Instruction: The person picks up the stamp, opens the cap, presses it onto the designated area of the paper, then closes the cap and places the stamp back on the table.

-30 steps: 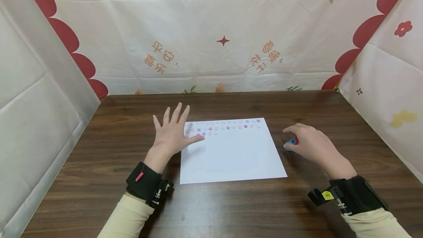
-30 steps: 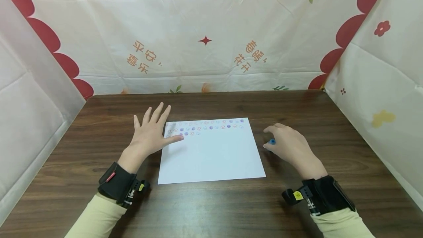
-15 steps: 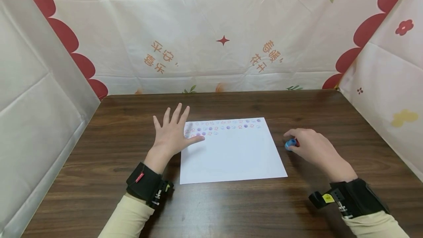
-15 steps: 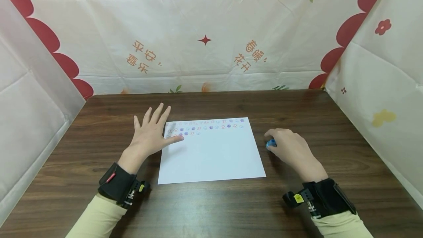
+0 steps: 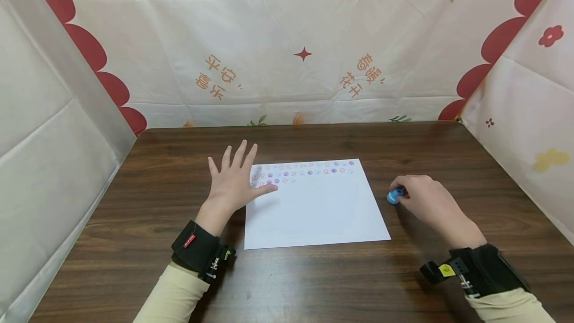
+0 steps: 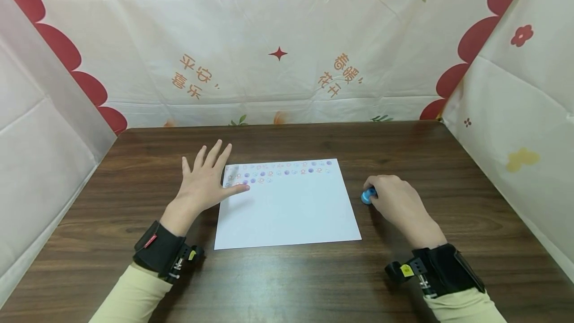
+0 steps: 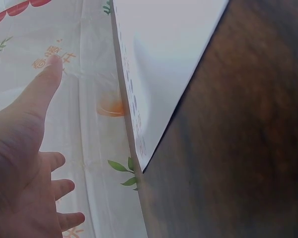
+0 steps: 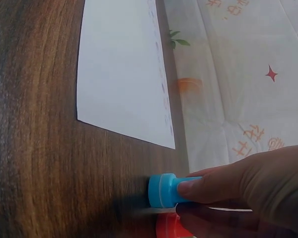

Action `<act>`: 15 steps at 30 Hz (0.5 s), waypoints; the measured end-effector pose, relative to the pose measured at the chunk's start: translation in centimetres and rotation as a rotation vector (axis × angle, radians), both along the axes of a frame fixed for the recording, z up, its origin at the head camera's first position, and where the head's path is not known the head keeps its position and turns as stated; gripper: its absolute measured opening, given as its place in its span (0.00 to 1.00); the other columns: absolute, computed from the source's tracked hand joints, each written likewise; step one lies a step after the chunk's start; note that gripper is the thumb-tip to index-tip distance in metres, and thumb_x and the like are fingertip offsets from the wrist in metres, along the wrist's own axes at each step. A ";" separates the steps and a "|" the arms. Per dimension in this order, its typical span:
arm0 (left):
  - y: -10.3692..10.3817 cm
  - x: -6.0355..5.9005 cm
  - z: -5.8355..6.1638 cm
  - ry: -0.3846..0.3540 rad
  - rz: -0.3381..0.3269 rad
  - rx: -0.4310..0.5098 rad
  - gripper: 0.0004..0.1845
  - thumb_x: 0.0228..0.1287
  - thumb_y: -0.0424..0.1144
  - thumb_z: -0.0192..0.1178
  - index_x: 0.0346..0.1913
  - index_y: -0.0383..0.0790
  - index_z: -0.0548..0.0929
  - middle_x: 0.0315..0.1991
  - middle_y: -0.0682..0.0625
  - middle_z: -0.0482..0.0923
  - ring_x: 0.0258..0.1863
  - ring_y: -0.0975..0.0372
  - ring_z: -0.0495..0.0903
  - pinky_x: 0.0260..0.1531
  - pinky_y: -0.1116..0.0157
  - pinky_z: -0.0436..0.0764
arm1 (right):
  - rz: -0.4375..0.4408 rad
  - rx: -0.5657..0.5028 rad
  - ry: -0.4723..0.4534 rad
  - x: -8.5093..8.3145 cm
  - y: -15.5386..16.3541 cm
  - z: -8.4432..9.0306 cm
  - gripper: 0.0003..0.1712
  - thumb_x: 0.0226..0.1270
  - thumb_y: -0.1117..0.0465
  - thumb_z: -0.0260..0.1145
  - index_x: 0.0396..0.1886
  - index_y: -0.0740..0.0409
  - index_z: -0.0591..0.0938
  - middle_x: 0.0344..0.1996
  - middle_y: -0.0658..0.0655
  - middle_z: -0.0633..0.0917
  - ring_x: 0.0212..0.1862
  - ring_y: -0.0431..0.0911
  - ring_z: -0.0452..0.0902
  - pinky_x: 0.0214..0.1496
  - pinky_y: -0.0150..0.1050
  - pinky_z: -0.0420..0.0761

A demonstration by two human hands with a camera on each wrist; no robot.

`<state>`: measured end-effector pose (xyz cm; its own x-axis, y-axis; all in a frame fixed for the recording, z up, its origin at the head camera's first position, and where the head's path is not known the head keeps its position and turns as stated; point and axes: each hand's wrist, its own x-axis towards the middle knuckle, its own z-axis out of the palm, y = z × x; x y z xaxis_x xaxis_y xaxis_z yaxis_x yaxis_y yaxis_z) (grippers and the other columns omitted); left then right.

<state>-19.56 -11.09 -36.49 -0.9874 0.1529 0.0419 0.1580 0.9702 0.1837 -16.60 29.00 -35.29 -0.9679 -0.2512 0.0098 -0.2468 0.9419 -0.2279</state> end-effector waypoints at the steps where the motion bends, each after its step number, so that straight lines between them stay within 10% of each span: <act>1: 0.0 0.0 0.0 0.002 0.001 -0.002 0.61 0.51 0.79 0.57 0.81 0.53 0.44 0.83 0.47 0.39 0.80 0.42 0.43 0.71 0.28 0.39 | -0.001 -0.001 0.001 0.0 0.0 0.0 0.09 0.61 0.67 0.72 0.41 0.63 0.85 0.33 0.58 0.88 0.31 0.46 0.77 0.37 0.50 0.85; 15: 0.0 0.0 0.0 -0.015 0.001 0.017 0.61 0.52 0.79 0.57 0.81 0.54 0.44 0.83 0.48 0.38 0.81 0.42 0.40 0.71 0.28 0.35 | 0.016 -0.008 0.073 -0.4 -0.6 0.8 0.11 0.59 0.67 0.74 0.41 0.64 0.85 0.34 0.60 0.88 0.31 0.47 0.76 0.40 0.52 0.86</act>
